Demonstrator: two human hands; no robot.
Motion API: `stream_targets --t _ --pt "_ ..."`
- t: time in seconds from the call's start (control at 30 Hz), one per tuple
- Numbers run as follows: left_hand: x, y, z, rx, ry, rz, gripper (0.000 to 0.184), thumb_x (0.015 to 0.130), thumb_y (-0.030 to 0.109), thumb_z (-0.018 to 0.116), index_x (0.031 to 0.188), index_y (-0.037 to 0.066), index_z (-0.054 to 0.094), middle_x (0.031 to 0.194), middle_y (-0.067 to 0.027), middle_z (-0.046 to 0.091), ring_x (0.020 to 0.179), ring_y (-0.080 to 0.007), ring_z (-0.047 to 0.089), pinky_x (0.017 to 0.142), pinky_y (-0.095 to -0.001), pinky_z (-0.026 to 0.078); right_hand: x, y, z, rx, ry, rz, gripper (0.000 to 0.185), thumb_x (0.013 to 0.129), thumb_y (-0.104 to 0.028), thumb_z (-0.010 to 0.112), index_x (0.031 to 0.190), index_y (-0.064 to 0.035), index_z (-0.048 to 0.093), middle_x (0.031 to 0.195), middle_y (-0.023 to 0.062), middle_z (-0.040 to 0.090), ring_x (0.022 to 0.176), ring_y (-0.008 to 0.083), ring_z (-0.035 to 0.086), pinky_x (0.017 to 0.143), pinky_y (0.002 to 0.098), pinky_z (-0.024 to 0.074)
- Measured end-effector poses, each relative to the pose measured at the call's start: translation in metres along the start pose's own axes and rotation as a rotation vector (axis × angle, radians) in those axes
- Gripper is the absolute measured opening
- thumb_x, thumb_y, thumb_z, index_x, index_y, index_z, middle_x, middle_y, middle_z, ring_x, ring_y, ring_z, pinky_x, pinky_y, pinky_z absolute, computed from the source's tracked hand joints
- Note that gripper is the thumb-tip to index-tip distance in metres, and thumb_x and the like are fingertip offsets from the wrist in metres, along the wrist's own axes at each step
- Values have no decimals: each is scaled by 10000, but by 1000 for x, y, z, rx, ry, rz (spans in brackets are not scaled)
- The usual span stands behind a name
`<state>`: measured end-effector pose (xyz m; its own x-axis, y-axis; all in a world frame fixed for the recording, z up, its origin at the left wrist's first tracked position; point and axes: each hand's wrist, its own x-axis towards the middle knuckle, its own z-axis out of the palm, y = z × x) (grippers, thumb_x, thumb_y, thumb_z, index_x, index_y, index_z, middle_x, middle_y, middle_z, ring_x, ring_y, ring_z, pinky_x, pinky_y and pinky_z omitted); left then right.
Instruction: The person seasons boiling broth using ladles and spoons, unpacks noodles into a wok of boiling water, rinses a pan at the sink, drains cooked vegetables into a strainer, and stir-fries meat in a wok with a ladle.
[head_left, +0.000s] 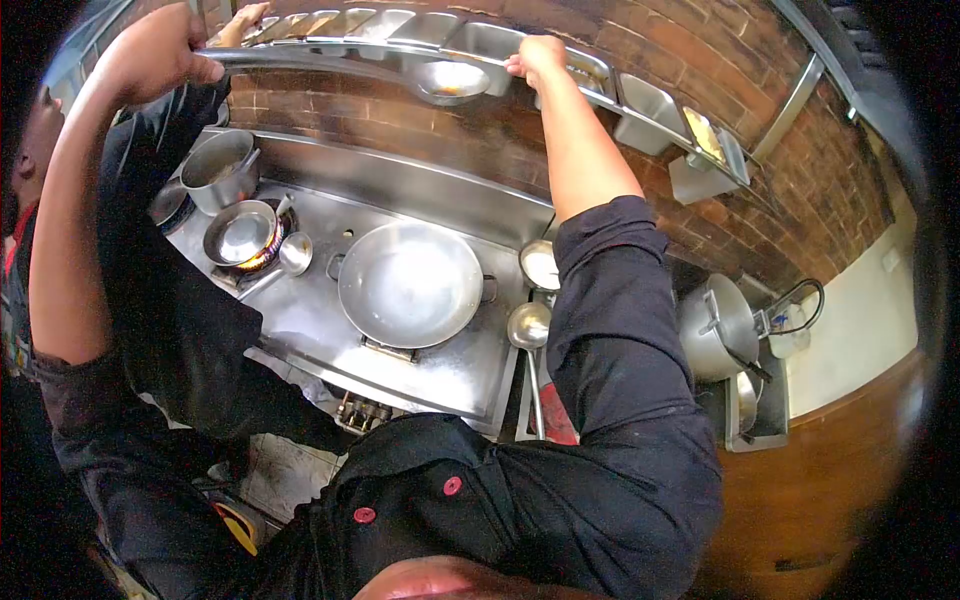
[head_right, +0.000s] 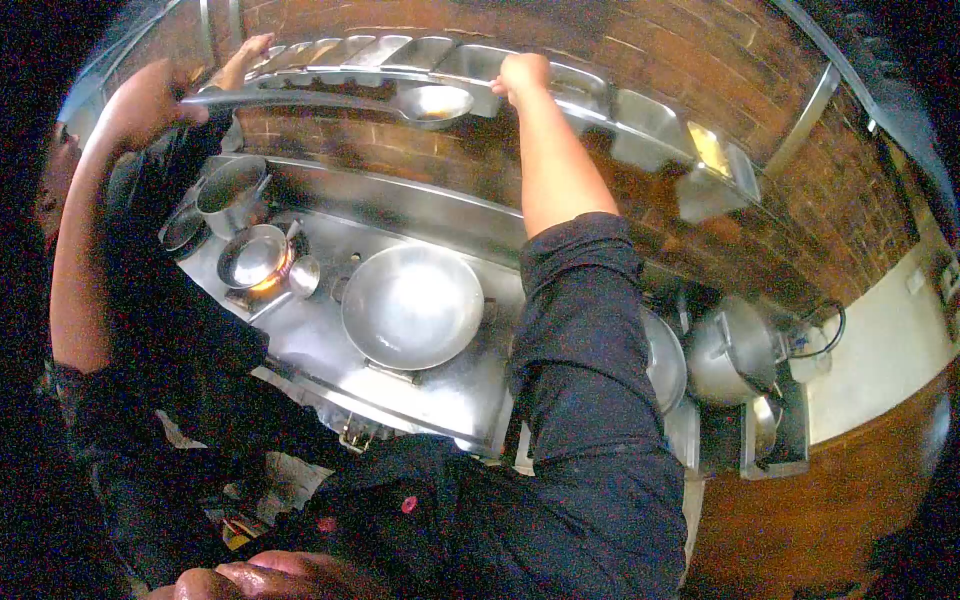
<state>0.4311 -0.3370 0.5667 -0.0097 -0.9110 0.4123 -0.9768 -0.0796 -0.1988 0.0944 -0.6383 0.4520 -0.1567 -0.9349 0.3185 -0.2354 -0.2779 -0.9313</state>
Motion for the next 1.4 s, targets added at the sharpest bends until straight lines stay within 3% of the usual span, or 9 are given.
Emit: stream_targets --t 0.17,0.43,0.63,0.67,0.83,1.03,1.23,1.3,1.4 --pt "6 -13 8 1 43 46 316 647 236 709 815 -11 606 777 -212 612 756 -365 600 700 -432 447 17 26 -2 681 160 193 267 869 -66 351 1094 70 402 771 264 541 541 342 578 372 375 468" --pt "15 -4 -3 -1 -59 -72 312 644 249 712 779 -12 608 764 -224 604 754 -388 586 681 -451 442 -34 6 -28 941 121 145 117 824 -12 388 892 71 436 756 240 529 623 330 574 490 413 531" --pt "19 -18 15 13 334 217 360 625 281 724 771 -25 602 771 -243 590 731 -373 590 671 -441 442 -111 7 -40 654 -12 -146 174 881 -73 471 981 69 485 758 189 593 613 228 612 518 306 534" --pt "29 -16 8 81 73 101 361 617 273 735 765 -29 603 759 -234 593 731 -356 596 663 -427 445 -121 9 -43 448 -88 -301 187 878 -91 500 980 64 520 795 177 607 651 218 626 558 296 538" --pt "27 -10 19 -55 120 115 345 610 269 750 717 -30 614 677 -204 590 635 -295 589 618 -404 442 -115 2 -84 208 -62 -596 195 887 -115 521 982 49 570 822 143 627 704 188 635 611 275 535" --pt "24 17 14 -119 122 105 324 653 242 746 748 -31 600 719 -184 607 703 -311 606 650 -378 454 -36 8 -124 136 292 -359 156 853 -110 525 906 33 559 718 148 632 591 146 629 495 266 506" --pt "31 32 14 -102 65 151 361 642 273 747 778 -37 619 746 -204 608 728 -326 608 656 -385 453 18 40 -110 -469 458 -418 255 781 -239 513 824 -22 640 872 187 641 849 356 608 757 404 480" --pt "36 32 15 -60 33 157 375 640 278 745 787 -44 621 743 -212 606 735 -339 608 653 -393 454 40 63 -103 -317 401 -519 156 833 -94 482 789 20 579 591 155 614 539 216 625 430 310 474" --pt "35 33 17 -64 36 163 379 638 275 743 788 -51 620 722 -216 598 724 -343 605 649 -397 454 1 36 -106 408 372 -177 124 834 -36 401 874 49 482 576 173 529 451 255 551 352 327 424"
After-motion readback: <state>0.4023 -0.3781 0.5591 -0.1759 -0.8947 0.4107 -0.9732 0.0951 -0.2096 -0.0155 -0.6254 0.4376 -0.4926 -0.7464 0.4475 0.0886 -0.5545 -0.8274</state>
